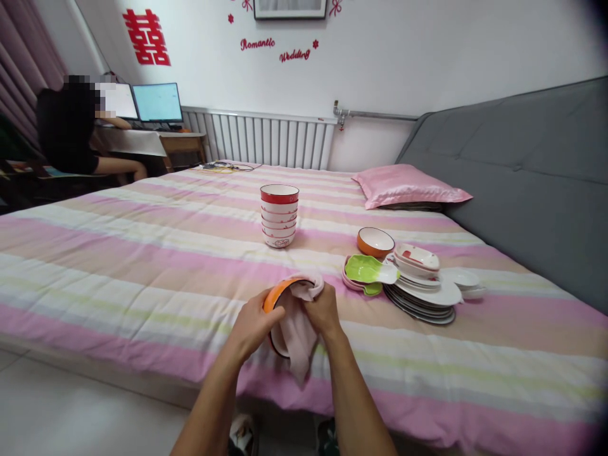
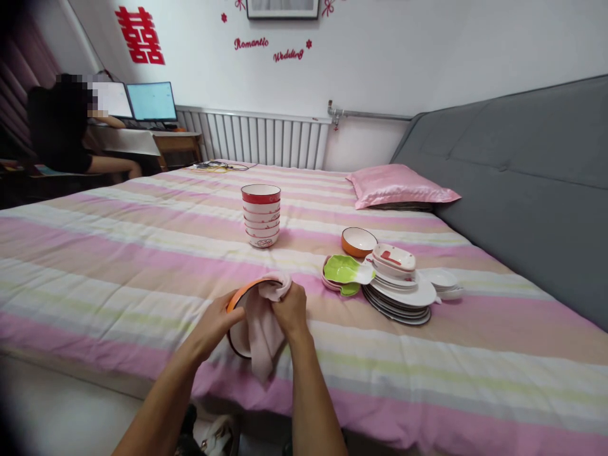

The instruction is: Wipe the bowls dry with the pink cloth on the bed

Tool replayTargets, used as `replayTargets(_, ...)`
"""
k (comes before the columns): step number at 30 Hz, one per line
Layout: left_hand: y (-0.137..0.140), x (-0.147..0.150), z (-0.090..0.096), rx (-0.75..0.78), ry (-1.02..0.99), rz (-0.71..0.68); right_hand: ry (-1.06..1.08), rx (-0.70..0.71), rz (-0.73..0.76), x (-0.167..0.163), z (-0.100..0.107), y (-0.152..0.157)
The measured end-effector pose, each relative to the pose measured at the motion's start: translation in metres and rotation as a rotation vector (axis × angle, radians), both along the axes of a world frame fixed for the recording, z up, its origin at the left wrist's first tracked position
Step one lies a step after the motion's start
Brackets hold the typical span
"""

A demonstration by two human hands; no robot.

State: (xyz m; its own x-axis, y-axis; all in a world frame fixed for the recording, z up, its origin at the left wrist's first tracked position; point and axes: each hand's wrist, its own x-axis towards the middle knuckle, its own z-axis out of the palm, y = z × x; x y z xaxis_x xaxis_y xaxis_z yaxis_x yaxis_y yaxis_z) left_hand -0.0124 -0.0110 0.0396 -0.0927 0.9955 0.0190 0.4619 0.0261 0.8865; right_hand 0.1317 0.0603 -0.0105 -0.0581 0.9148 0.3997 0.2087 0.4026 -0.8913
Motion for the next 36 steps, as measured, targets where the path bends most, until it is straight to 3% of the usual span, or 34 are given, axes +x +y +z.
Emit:
replayTargets(7, -0.001, 0.006, 0.004, -0.004, 0.090, 0.043, -0.072, 0.102, -0.034, -0.001, 0.005, -0.004)
replayTargets(11, -0.002, 0.005, 0.000, 0.014, 0.096, 0.051, -0.090, 0.272, 0.099, -0.002, 0.011, -0.006)
replayTargets(17, -0.001, 0.008, 0.000, -0.019, 0.130, 0.074, -0.157, 0.366, 0.088, -0.006, 0.015, -0.010)
replayTargets(36, -0.004, 0.011, 0.004, -0.061, 0.195, 0.056, -0.125, 0.140, 0.140, -0.002, 0.011, 0.000)
